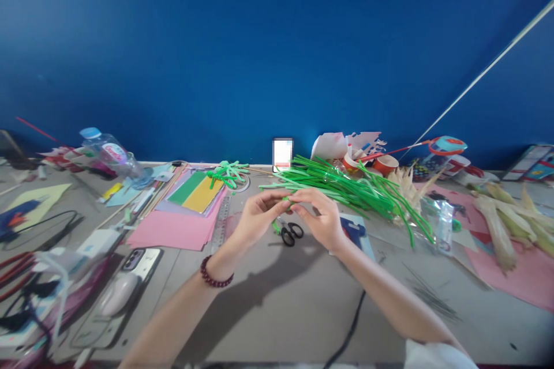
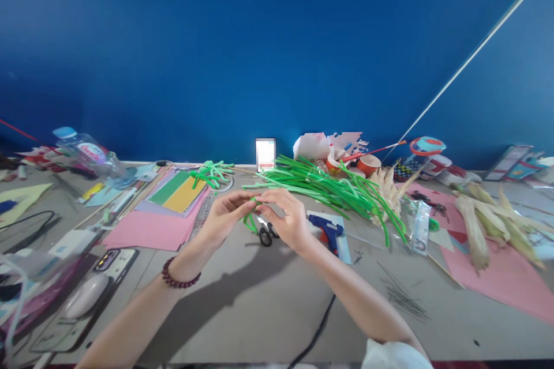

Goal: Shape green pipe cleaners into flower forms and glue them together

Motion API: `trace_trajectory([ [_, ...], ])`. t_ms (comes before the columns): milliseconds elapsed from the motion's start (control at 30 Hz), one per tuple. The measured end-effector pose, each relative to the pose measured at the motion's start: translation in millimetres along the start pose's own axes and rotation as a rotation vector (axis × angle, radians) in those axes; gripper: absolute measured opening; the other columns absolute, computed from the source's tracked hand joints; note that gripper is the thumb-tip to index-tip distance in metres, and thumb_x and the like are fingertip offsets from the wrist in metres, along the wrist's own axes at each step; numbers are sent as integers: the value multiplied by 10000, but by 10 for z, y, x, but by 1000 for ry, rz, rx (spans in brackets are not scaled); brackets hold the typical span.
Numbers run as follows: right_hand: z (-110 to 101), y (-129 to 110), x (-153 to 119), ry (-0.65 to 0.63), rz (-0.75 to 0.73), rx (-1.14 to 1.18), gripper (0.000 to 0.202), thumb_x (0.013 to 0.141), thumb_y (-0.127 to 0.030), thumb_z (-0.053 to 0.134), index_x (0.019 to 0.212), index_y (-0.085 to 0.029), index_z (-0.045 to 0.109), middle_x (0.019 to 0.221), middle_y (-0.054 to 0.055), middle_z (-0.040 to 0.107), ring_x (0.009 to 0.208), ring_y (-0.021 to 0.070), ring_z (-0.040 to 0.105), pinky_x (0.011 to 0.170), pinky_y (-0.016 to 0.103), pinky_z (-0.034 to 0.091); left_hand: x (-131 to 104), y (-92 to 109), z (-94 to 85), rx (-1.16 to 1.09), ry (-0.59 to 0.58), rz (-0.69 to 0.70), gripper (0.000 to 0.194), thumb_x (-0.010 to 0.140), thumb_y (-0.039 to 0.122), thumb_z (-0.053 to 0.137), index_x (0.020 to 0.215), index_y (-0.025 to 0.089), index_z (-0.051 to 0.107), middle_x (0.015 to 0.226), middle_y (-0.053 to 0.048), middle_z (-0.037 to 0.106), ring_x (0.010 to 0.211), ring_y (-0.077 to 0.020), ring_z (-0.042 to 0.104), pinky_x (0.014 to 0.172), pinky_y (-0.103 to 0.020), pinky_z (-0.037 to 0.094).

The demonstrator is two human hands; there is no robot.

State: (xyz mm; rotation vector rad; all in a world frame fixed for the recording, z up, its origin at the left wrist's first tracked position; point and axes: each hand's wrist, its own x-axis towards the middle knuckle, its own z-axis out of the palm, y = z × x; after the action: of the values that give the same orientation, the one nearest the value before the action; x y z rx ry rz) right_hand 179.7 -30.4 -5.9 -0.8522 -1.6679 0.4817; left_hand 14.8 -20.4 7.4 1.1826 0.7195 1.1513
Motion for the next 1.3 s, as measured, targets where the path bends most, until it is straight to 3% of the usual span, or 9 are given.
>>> trace_trajectory([
  [200, 26, 72, 20, -70, 265, 415, 158, 788, -354, 694, 858, -212, 685, 875, 48, 641, 794, 164, 645, 708, 328, 567, 13, -25, -33, -44, -39, 30, 336, 718, 280, 769, 977, 163, 589, 752, -41, 743, 656, -130, 670, 578, -206, 498],
  [300, 17, 56, 39, -104, 330, 481, 186, 767, -377, 710, 844, -210, 684, 878, 39, 632, 790, 151, 636, 711, 317, 567, 20, -27, -29, -28, -44, 29, 302, 705, 271, 777, 933, 156, 616, 760, -38, 743, 656, -122, 666, 585, -202, 499],
  [533, 4, 44, 36, -95, 283, 479, 201, 758, -392, 714, 803, -203, 666, 862, 43, 605, 777, 155, 615, 675, 318, 566, 36, -52, -25, -25, -19, 13, 255, 659, 303, 805, 786, 135, 661, 691, -46, 731, 623, -146, 668, 575, -233, 520],
  [800, -8, 92, 7, -140, 237, 526, 177, 779, -369, 702, 782, -204, 638, 915, 46, 568, 735, 145, 621, 623, 317, 567, 18, -104, -78, -126, -146, -91, 275, 727, 349, 755, 824, 116, 646, 696, -51, 716, 594, -132, 665, 610, -243, 536],
  [967, 23, 65, 20, -224, 322, 727, 222, 793, -391, 686, 802, -204, 567, 972, 34, 611, 613, 124, 644, 582, 339, 576, 33, -98, -64, -145, -156, -55, 319, 760, 366, 724, 842, 181, 477, 633, 1, 696, 541, -134, 660, 539, -230, 526],
  [1100, 63, 24, 19, -175, 395, 741, 273, 754, -404, 724, 786, -201, 545, 904, 32, 670, 582, 125, 635, 562, 331, 568, 39, -83, -45, -85, -133, -27, 348, 787, 409, 683, 839, 202, 409, 586, 19, 684, 516, -134, 650, 526, -233, 525],
  [1300, 108, 37, 7, -59, 512, 740, 304, 681, -407, 779, 749, -193, 575, 760, 0, 667, 525, 115, 595, 510, 293, 535, 2, -31, 20, 25, -87, -38, 315, 825, 451, 618, 838, 187, 446, 597, 22, 655, 527, -132, 645, 524, -230, 506],
])
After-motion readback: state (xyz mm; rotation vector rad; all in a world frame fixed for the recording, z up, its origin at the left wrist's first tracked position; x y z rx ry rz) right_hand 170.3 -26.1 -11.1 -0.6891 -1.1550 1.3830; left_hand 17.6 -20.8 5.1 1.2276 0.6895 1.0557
